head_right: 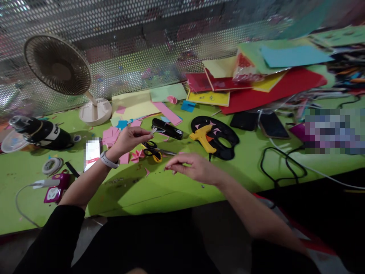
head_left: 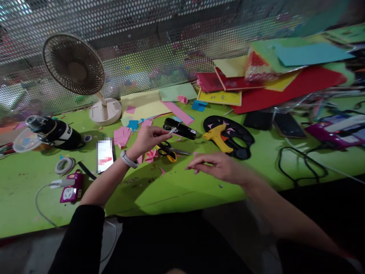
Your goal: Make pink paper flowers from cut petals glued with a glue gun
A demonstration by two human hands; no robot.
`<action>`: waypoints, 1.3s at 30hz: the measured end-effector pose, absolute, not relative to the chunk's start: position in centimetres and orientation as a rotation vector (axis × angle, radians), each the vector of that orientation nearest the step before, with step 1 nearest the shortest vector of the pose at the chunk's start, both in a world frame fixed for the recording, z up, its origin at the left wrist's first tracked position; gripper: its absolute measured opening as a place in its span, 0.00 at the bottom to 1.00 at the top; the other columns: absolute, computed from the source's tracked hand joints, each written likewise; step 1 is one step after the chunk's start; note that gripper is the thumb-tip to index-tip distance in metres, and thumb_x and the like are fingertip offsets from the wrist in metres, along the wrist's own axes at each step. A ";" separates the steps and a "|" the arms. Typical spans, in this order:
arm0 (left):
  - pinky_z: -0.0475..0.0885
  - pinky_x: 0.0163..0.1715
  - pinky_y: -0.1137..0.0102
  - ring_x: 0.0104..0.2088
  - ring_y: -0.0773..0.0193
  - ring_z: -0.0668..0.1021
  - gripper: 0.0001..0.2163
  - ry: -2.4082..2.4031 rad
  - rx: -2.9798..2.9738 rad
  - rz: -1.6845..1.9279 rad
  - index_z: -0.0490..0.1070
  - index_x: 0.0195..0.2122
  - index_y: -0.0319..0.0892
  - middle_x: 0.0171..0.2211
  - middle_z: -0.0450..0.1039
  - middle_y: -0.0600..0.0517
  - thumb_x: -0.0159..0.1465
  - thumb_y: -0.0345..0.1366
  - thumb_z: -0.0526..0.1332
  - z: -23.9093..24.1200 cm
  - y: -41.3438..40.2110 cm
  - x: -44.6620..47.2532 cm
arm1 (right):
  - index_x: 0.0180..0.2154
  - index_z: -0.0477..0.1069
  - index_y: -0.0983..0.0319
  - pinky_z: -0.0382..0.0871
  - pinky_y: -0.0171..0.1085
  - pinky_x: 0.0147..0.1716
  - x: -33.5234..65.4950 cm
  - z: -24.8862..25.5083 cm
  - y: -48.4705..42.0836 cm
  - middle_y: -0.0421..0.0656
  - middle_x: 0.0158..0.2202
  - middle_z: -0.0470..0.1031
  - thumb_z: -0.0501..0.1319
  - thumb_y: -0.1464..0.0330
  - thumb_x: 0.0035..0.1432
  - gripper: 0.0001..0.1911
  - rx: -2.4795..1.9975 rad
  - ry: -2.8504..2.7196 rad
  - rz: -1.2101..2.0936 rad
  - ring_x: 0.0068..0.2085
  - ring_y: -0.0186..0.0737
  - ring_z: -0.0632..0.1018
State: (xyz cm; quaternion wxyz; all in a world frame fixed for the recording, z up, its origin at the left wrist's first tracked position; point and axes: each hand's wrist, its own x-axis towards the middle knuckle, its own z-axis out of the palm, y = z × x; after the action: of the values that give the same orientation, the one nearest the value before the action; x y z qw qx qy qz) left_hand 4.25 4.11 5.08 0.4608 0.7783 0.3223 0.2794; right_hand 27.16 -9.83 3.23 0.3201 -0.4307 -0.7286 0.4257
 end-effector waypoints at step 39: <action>0.78 0.27 0.73 0.33 0.68 0.82 0.10 0.602 1.673 1.292 0.74 0.43 0.41 0.35 0.81 0.49 0.66 0.41 0.64 4.9 -0.5 6.8 | 0.61 0.65 0.56 0.73 0.36 0.29 27.7 -0.1 -6.4 0.40 0.38 0.72 0.63 0.66 0.49 0.36 -1.352 -1.148 0.905 0.31 0.36 0.73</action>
State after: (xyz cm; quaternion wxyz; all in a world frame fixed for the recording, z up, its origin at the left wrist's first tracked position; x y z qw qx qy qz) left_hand 6.77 -0.47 4.94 0.4545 0.6782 0.2439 0.5234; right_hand 27.71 -6.44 -0.07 0.5439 -0.5698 -0.4838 0.3814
